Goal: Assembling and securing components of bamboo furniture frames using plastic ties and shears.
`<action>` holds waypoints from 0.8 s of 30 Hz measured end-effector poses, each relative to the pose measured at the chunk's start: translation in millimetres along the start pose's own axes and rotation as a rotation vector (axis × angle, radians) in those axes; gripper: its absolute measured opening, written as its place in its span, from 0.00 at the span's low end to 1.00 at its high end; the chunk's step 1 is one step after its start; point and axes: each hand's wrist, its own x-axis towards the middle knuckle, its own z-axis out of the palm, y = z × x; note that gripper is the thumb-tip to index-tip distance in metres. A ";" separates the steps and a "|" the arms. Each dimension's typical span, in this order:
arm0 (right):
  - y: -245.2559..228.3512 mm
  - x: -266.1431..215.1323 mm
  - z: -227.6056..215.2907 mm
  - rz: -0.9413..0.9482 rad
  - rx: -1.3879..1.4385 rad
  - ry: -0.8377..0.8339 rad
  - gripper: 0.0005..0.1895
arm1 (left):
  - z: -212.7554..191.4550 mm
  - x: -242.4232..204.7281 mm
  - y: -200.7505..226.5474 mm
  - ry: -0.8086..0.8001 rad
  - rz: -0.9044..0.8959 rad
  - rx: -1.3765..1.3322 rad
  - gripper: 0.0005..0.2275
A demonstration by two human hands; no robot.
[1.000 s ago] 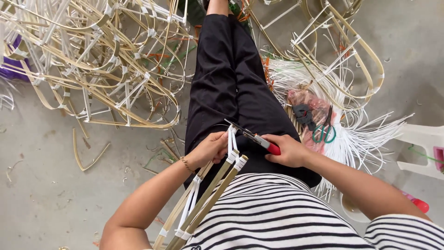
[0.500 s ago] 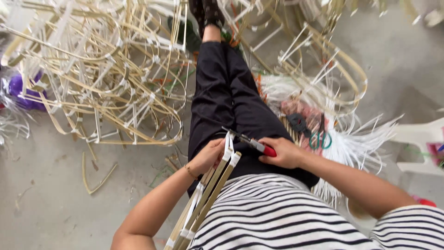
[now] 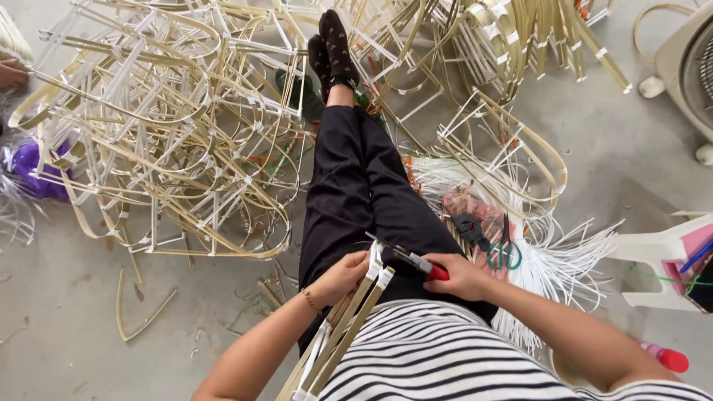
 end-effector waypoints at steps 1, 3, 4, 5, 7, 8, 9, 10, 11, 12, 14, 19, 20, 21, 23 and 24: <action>8.7 2.2 5.6 -0.078 -0.034 0.028 0.24 | 0.1 -0.6 0.0 0.003 -0.013 -0.049 0.12; 56.5 17.8 20.3 -0.032 -0.098 0.135 0.19 | -3.0 -3.5 1.9 -0.002 0.019 -0.060 0.12; 78.4 31.6 22.4 0.014 -0.166 0.245 0.17 | -7.8 -2.2 7.6 -0.008 0.057 -0.071 0.12; 76.4 33.6 16.6 0.005 -0.176 0.247 0.17 | -15.6 -7.0 23.4 -0.005 0.070 -0.069 0.12; 75.6 32.6 8.0 0.280 0.457 0.308 0.20 | -28.3 -17.1 50.1 0.080 0.175 0.039 0.08; 64.5 29.5 -9.5 0.281 0.452 0.307 0.20 | -35.2 -37.3 89.2 0.080 0.178 0.034 0.08; 52.1 28.9 -28.1 0.318 0.739 0.344 0.19 | -43.4 -59.1 128.4 0.214 0.304 0.006 0.14; 39.4 28.5 -46.1 0.352 1.026 0.378 0.21 | -52.0 -81.6 166.9 0.351 0.427 -0.024 0.21; 90.9 41.4 -54.6 0.359 1.030 0.375 0.21 | -69.4 -93.2 193.1 0.352 0.419 -0.026 0.21; 143.5 47.8 -64.1 0.420 0.937 0.436 0.20 | -87.2 -104.1 219.4 0.463 0.645 -0.061 0.20; 228.3 49.6 -72.3 0.475 0.833 0.482 0.20 | -101.9 -114.9 264.9 0.583 0.881 -0.096 0.22; 304.3 49.5 -67.9 0.662 -0.213 0.600 0.32 | -112.0 -89.1 298.6 0.898 1.094 -0.072 0.09; 269.9 52.7 -73.6 0.656 -0.236 0.570 0.32 | -107.8 -84.4 298.3 0.934 1.086 -0.089 0.09; 236.8 53.2 -76.1 0.512 -0.285 0.570 0.29 | -102.6 -76.6 300.5 0.971 1.103 -0.003 0.10; 152.9 58.0 -77.3 0.370 -0.336 0.557 0.27 | -104.7 -56.2 296.5 1.018 1.109 0.078 0.13; 102.8 54.8 -81.6 0.180 -0.015 0.497 0.27 | -111.7 -44.0 290.1 0.997 1.151 0.121 0.09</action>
